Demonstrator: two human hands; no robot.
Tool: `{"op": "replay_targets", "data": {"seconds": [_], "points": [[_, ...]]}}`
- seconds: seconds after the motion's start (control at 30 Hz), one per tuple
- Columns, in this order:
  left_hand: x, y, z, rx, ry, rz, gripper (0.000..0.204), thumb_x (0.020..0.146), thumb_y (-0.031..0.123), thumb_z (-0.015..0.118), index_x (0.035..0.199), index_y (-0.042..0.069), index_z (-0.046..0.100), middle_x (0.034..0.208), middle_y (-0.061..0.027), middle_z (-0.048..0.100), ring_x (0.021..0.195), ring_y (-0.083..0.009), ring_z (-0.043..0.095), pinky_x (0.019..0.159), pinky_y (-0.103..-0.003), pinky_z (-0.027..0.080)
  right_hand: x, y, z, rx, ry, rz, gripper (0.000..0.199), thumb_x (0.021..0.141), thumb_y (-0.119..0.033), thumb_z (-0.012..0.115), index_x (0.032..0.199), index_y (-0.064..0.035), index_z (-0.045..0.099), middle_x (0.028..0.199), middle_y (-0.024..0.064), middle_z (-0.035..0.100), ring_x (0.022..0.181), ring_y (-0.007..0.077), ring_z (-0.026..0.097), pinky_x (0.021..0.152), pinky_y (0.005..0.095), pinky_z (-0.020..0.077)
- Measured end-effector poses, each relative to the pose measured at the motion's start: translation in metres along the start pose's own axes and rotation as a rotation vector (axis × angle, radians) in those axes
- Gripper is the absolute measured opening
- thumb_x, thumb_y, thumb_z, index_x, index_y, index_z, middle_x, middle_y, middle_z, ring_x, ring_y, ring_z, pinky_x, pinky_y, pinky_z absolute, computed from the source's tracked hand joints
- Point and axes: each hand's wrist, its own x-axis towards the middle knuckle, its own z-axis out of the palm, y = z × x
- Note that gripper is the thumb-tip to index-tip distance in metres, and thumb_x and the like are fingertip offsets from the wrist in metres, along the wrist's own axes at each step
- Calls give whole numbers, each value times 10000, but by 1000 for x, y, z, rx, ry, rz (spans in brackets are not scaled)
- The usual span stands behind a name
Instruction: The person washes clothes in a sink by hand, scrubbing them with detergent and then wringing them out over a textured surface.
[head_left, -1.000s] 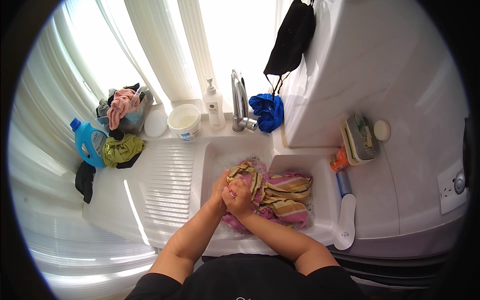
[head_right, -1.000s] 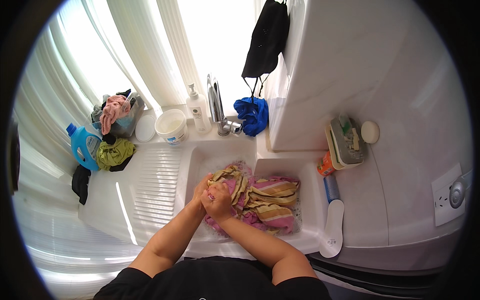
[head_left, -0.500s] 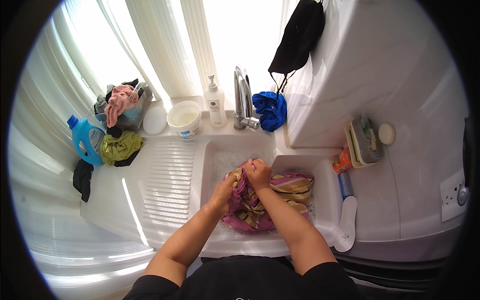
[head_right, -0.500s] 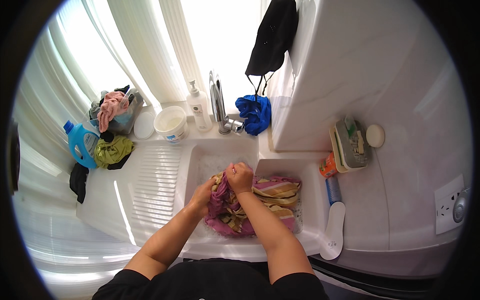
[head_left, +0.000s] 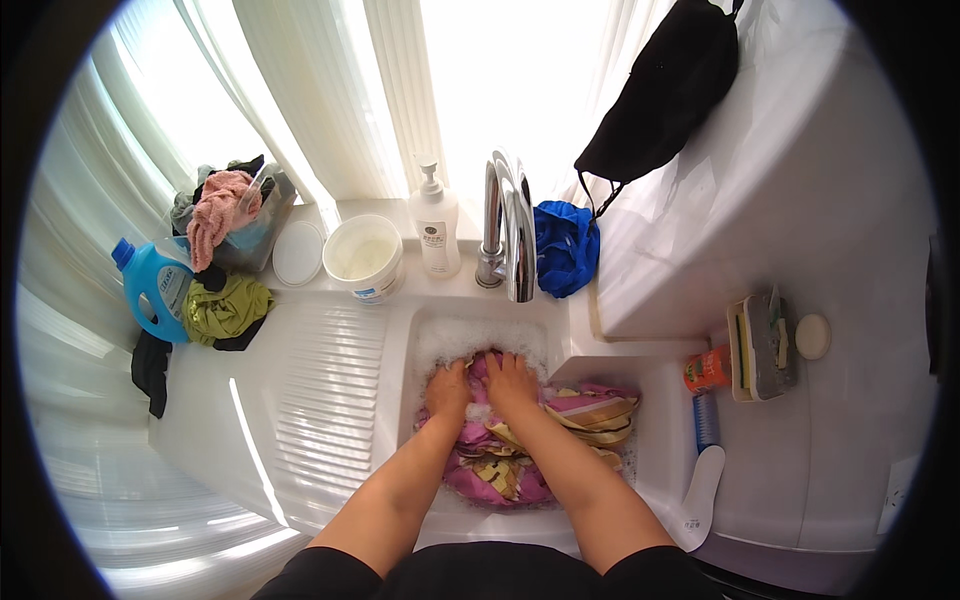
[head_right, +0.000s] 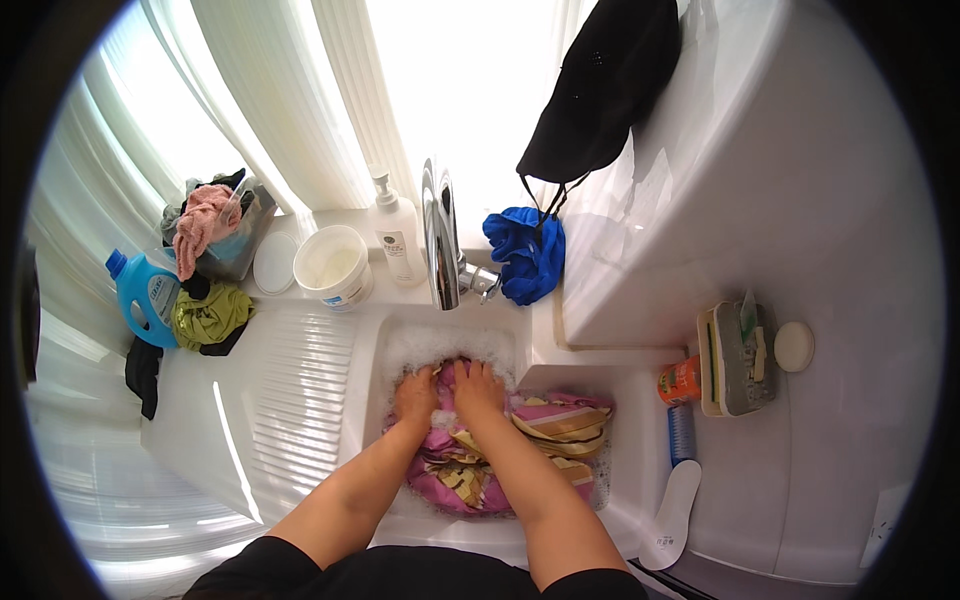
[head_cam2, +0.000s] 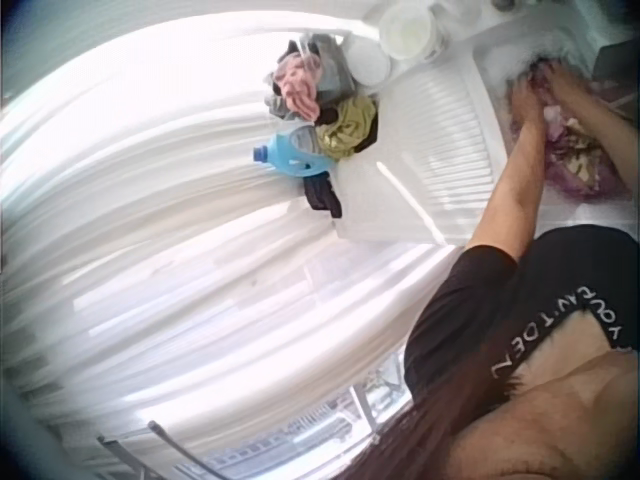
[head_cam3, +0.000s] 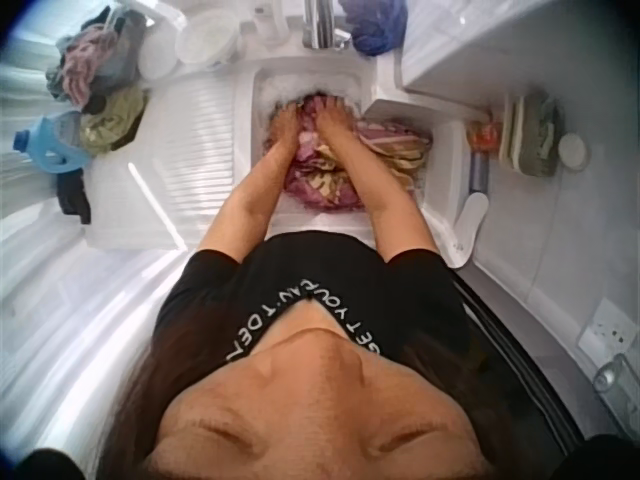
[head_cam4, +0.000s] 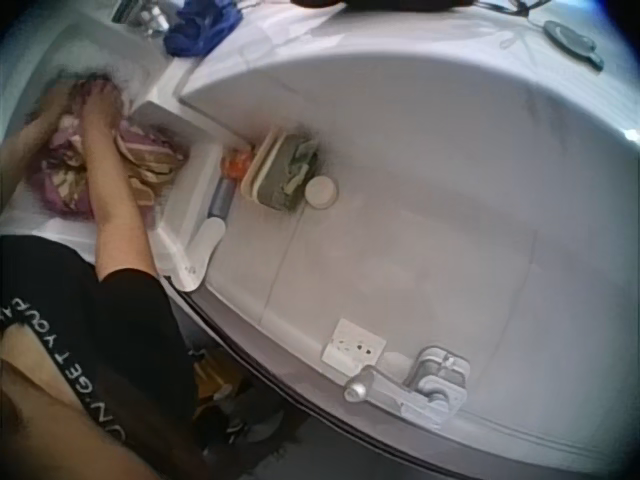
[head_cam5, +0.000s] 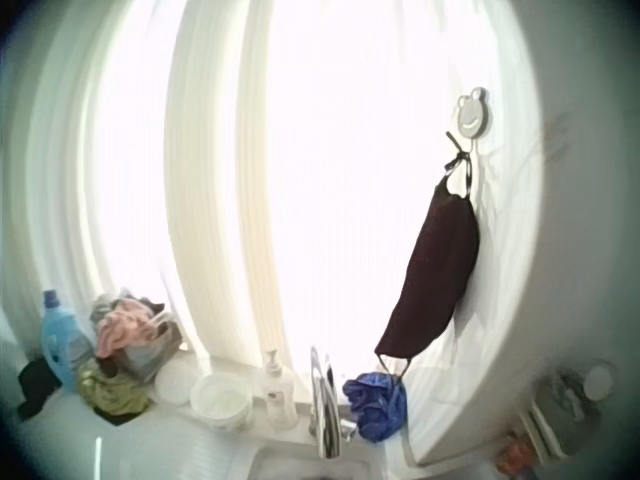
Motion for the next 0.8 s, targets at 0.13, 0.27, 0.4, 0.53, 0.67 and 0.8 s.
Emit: {"op": "replay_targets", "data": {"seconds": [0.13, 0.27, 0.4, 0.53, 0.67, 0.8], "points": [[67, -58, 81, 112, -353, -52, 395, 933, 281, 464, 1258, 92, 585, 1340, -192, 536, 1281, -364, 470, 1014, -471, 423, 27, 3, 45, 428, -260, 329, 291, 859, -223, 606, 1108, -83, 660, 1135, 202, 637, 1070, 340, 609, 895, 477, 488], [89, -77, 95, 224, -348, 206, 461, 925, 339, 475, 1307, 97, 561, 1301, -186, 573, 1273, -362, 473, 1072, -458, 348, 72, 66, 165, 139, -568, 73, 303, 845, -202, 601, 1076, -17, 668, 1133, 243, 634, 1052, 371, 619, 907, 467, 483], [61, -66, 43, -335, -154, 93, 349, 934, 240, 497, 1224, 60, 569, 1146, -153, 619, 1126, -296, 549, 976, -400, 408, 50, 25, 64, 372, -457, 174, 315, 803, -155, 632, 1071, 7, 662, 1128, 254, 633, 1060, 390, 611, 899, 477, 481], [6, -16, -23, -1248, 80, 68, 124, 954, 94, 524, 1046, 28, 574, 943, -84, 626, 905, -188, 625, 800, -318, 520, 8, 11, 3, 481, 212, 207, 285, 739, -157, 714, 975, -2, 677, 1006, 234, 648, 1008, 395, 616, 856, 472, 498], [-49, 3, -59, -1833, 15, 77, 93, 984, 89, 495, 1015, 30, 560, 943, -87, 630, 852, -199, 642, 787, -340, 541, -15, 35, -12, 595, 241, 91, 275, 691, -225, 790, 821, -8, 681, 897, 197, 635, 927, 399, 618, 803, 436, 512], [-57, -11, -72, -1939, -64, 120, 179, 998, 186, 515, 1037, 14, 546, 974, -107, 639, 884, -228, 661, 821, -384, 553, -53, 30, -64, 882, 140, -83, 243, 728, -203, 767, 676, -19, 619, 1171, 220, 601, 1144, 345, 564, 903, 392, 459]]}}
